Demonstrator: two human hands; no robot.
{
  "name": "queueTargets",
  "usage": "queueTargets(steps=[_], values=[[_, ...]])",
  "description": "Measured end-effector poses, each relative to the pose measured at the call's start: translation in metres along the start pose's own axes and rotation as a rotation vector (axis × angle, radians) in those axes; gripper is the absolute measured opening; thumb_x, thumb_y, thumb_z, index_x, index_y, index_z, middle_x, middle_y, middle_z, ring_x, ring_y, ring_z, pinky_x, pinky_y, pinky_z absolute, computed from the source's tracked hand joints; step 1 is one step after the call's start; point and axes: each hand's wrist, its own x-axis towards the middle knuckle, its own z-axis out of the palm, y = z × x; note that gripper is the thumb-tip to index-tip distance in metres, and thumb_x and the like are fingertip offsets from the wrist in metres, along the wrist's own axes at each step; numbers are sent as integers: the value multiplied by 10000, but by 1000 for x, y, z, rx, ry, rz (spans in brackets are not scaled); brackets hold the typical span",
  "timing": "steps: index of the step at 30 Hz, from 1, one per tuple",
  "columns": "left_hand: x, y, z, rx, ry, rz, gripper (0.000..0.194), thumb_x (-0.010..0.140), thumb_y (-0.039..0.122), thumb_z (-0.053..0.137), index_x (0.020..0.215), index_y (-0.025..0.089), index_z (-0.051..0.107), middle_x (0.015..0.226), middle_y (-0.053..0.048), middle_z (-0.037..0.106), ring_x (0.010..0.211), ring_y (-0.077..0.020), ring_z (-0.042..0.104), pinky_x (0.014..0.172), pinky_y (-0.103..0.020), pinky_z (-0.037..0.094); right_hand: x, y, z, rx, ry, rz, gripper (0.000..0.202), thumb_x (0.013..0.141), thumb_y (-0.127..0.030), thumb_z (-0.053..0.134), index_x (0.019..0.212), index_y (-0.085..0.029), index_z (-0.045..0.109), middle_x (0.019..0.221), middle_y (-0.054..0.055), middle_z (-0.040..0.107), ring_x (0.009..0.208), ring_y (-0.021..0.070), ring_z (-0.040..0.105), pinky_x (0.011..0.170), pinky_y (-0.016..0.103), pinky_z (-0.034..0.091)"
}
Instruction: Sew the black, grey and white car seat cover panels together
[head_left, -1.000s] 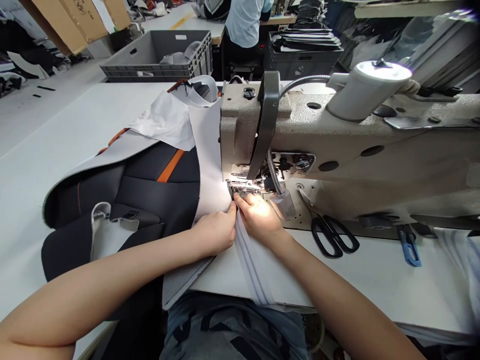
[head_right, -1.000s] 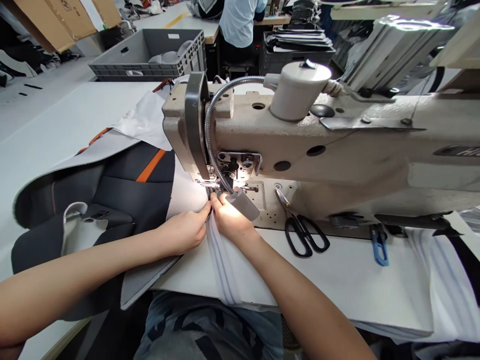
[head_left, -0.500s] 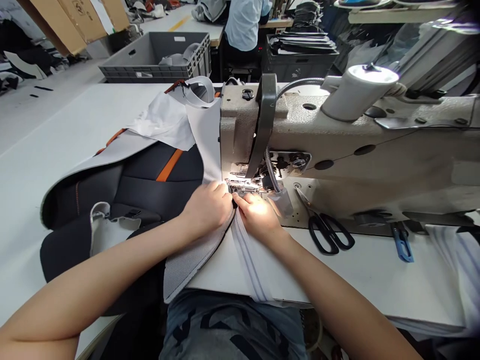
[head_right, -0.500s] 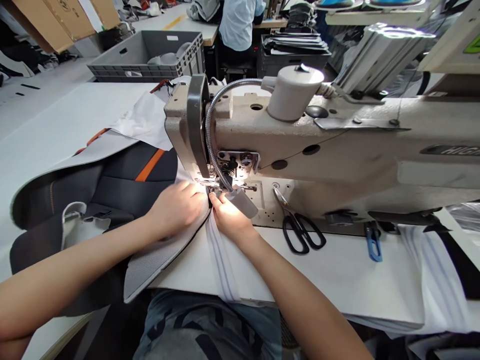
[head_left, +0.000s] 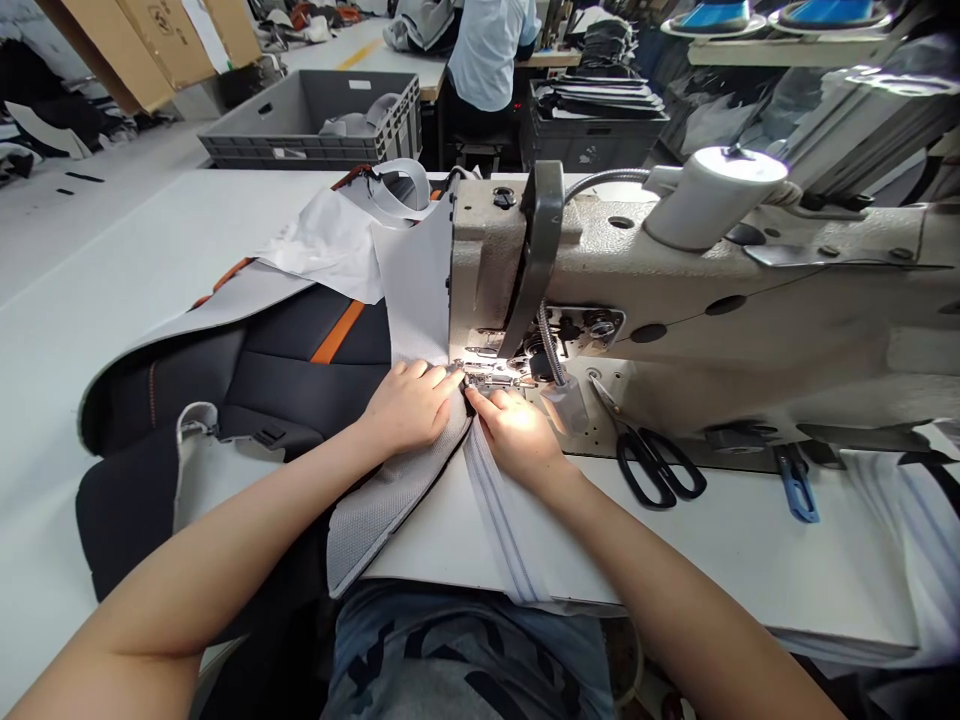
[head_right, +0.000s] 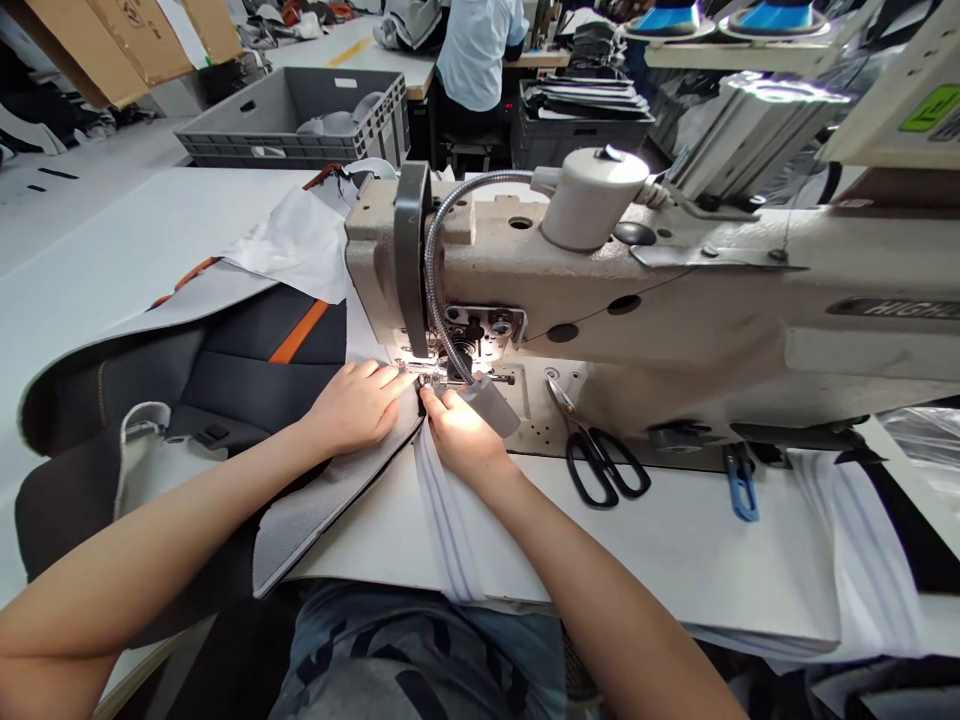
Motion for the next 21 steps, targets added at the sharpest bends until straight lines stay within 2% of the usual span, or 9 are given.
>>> queueTargets(steps=[4, 9, 12, 16, 19, 21], values=[[3, 1, -3, -52, -49, -35, 476, 886, 250, 348, 1337, 177, 481, 1076, -78, 639, 922, -254, 546, 721, -375, 407, 1, 0, -2, 7, -8, -18, 448, 898, -127, 435, 1338, -106, 513, 923, 117, 648, 876, 217, 564, 769, 283, 481], [12, 5, -13, -81, -198, -167, 410, 837, 282, 373, 1171, 185, 592, 1083, -88, 648, 909, -281, 604, 675, -371, 452, 2, -3, -5, 8, -73, 9, 456, 914, -147, 431, 1366, -108, 483, 968, 119, 646, 886, 210, 571, 763, 271, 471], [16, 6, -16, -108, -280, -216, 451, 834, 318, 370, 1234, 215, 550, 1060, -86, 660, 873, -286, 638, 679, -375, 474, 3, -4, -7, 14, -92, 29, 456, 925, -153, 417, 1375, -120, 473, 997, 119, 644, 901, 209, 576, 755, 268, 463], [12, 7, -13, -77, -265, -227, 515, 835, 310, 359, 1320, 185, 480, 1035, -110, 659, 832, -284, 657, 664, -362, 486, 2, -4, -5, 37, -72, 52, 445, 924, -163, 411, 1362, -135, 488, 996, 115, 648, 870, 205, 584, 728, 270, 462], [7, 7, -8, -59, -234, -226, 583, 856, 306, 340, 1416, 146, 355, 1052, -133, 644, 789, -278, 663, 655, -362, 487, 2, -3, -3, 48, -32, 24, 454, 906, -153, 426, 1355, -132, 493, 947, 109, 651, 843, 205, 583, 736, 274, 466], [5, 6, -6, -52, -225, -218, 595, 860, 311, 344, 1430, 140, 330, 1035, -132, 643, 769, -276, 666, 649, -360, 485, 1, -2, -2, 44, -9, 1, 459, 897, -141, 431, 1351, -117, 494, 925, 111, 651, 861, 211, 578, 762, 275, 465]])
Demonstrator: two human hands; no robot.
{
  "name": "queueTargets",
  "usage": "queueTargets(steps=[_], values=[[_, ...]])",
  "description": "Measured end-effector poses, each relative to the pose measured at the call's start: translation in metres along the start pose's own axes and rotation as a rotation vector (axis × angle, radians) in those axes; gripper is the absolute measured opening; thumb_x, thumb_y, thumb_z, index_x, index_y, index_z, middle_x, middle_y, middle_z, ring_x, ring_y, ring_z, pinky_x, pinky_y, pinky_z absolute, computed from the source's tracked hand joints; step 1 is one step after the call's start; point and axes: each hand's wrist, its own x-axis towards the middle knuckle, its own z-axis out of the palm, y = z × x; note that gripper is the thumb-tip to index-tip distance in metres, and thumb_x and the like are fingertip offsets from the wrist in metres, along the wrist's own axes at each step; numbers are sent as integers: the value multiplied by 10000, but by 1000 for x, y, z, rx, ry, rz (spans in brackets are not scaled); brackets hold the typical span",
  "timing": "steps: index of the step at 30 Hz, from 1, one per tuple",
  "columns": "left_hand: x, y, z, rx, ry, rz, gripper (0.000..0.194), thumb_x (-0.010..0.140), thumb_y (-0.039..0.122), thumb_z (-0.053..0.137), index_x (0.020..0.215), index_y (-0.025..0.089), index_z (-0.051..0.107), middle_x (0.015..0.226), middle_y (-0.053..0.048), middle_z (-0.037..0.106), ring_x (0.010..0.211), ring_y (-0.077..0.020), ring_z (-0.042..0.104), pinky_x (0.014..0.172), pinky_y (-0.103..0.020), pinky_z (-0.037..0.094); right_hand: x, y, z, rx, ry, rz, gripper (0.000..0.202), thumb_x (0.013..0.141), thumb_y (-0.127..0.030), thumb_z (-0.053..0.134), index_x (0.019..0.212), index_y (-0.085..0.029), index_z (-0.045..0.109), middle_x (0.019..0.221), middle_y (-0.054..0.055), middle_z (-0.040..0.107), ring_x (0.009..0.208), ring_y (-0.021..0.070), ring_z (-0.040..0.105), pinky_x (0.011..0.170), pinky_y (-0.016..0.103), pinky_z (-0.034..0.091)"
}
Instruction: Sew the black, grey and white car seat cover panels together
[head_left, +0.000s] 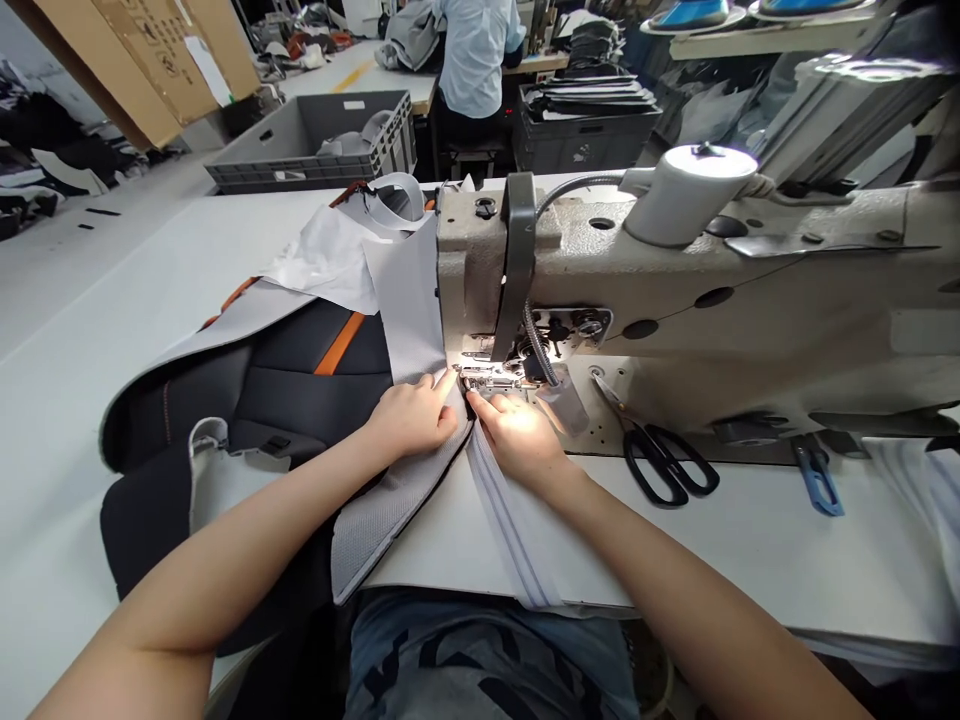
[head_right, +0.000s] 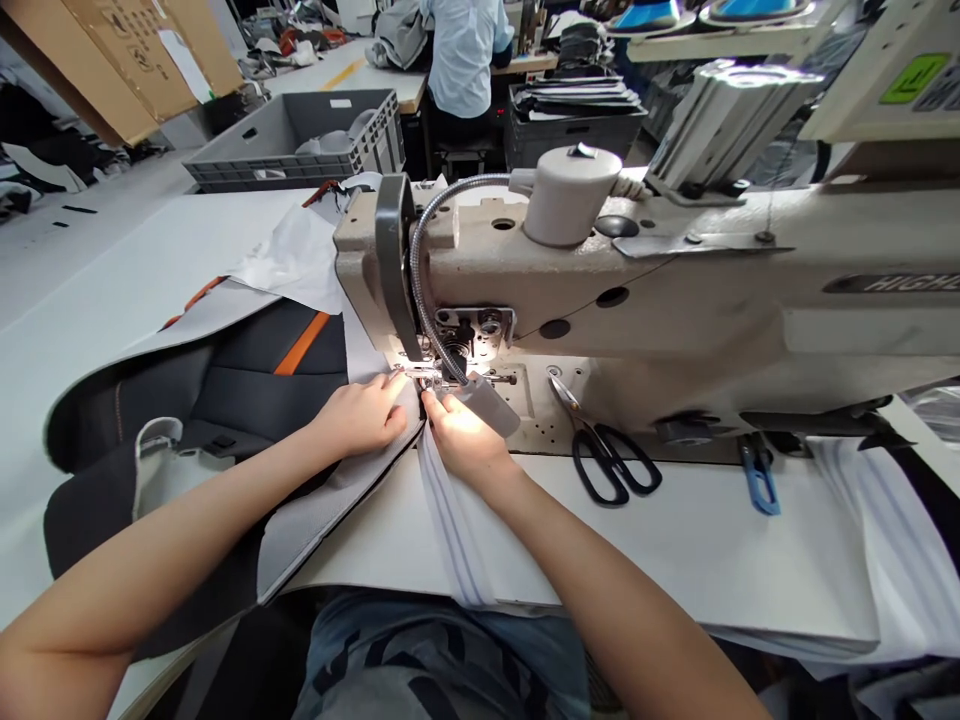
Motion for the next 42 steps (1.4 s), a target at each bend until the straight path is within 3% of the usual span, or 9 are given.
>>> queueTargets(steps=[5, 11, 19, 29, 35, 42], values=[[1, -4, 3, 10, 19, 52, 564, 867, 340, 342, 1411, 197, 384, 1056, -116, 636, 741, -271, 671, 598, -342, 475, 1, 0, 0, -47, -8, -9, 463, 881, -115, 429, 1337, -91, 509, 929, 125, 653, 897, 229, 563, 847, 295, 452], [11, 0, -4, -38, -67, -16, 555, 837, 342, 376, 1379, 232, 423, 938, -101, 682, 794, -297, 669, 641, -360, 487, 1, -2, -1, -68, -44, 15, 492, 877, -130, 432, 1365, -110, 485, 973, 134, 654, 931, 254, 563, 904, 354, 436], [18, 7, -13, -101, -110, -59, 486, 842, 340, 364, 1292, 233, 511, 925, -97, 709, 852, -312, 675, 660, -377, 499, 1, -5, -7, -46, -121, 78, 491, 913, -155, 400, 1402, -151, 443, 1028, 128, 647, 920, 224, 580, 771, 285, 458], [15, 8, -12, -36, -53, -58, 419, 870, 302, 348, 1233, 252, 552, 903, -77, 709, 824, -265, 677, 701, -358, 500, -1, -5, -6, -14, -60, 92, 456, 928, -186, 383, 1373, -191, 479, 989, 105, 648, 869, 210, 580, 775, 290, 439], [29, 2, -13, -33, -31, 6, 346, 888, 285, 353, 990, 194, 670, 992, -92, 698, 881, -235, 666, 766, -328, 495, -2, -5, -7, -6, -27, 87, 432, 925, -188, 388, 1340, -196, 509, 974, 95, 651, 877, 213, 584, 769, 289, 433], [22, -6, -4, -56, 38, 67, 380, 937, 275, 289, 1165, 243, 590, 1136, -62, 651, 950, -220, 649, 771, -321, 491, -3, -5, -4, -3, -6, 88, 439, 906, -166, 398, 1326, -205, 516, 946, 87, 648, 819, 199, 582, 752, 282, 431]])
